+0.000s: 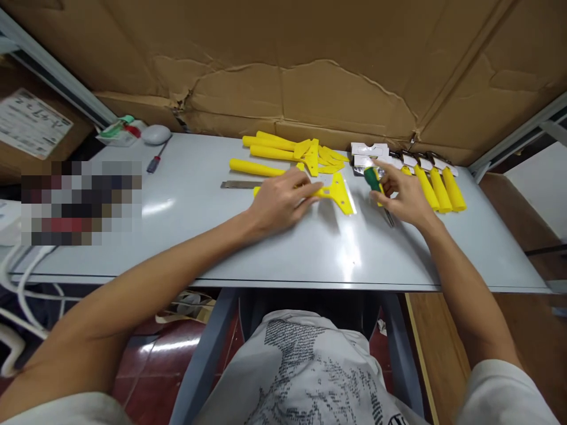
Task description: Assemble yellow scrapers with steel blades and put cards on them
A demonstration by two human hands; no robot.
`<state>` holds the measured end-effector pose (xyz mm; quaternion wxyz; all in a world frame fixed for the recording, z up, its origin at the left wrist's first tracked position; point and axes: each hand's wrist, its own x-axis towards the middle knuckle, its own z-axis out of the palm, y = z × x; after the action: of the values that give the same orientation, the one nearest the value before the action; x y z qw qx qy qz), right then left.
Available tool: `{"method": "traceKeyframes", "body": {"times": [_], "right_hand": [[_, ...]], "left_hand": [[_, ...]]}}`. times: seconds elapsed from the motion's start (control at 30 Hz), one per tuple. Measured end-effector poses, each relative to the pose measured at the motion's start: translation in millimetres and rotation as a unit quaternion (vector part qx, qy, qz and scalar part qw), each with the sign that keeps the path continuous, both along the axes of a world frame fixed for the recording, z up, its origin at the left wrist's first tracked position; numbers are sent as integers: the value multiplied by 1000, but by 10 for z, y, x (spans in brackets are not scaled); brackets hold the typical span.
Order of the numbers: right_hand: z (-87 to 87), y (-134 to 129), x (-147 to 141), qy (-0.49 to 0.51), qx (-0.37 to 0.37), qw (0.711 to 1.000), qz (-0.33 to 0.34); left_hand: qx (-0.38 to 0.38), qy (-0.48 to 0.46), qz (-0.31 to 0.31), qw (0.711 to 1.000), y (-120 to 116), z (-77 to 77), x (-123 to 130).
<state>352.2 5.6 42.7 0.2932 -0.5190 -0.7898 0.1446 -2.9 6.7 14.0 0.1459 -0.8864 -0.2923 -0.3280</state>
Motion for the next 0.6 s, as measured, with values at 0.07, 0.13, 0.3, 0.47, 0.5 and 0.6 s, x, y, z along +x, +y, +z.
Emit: {"method": "traceKeyframes", "body": {"times": [0.07,0.13,0.3,0.47,0.5,0.6], "right_hand": [[-27,-35,-30,-102,-34,994,13],[-10,-77,-86,-171,-52,984,27],[150,128,-72,-274,12,961,-27],[143,624,39,-452,76,886,65],[137,685,39,-472,84,874,80],[164,734,8,-480,130,864,72]], "left_hand": [[-27,-71,22,997,101,36,-66],[-63,-118,38,990,168,68,-120],[-194,-197,66,959,135,135,-222],[-399,-312,81,858,86,119,-241],[-420,-332,83,841,117,120,-243],[-439,-394,62,806,268,171,-284]]}}
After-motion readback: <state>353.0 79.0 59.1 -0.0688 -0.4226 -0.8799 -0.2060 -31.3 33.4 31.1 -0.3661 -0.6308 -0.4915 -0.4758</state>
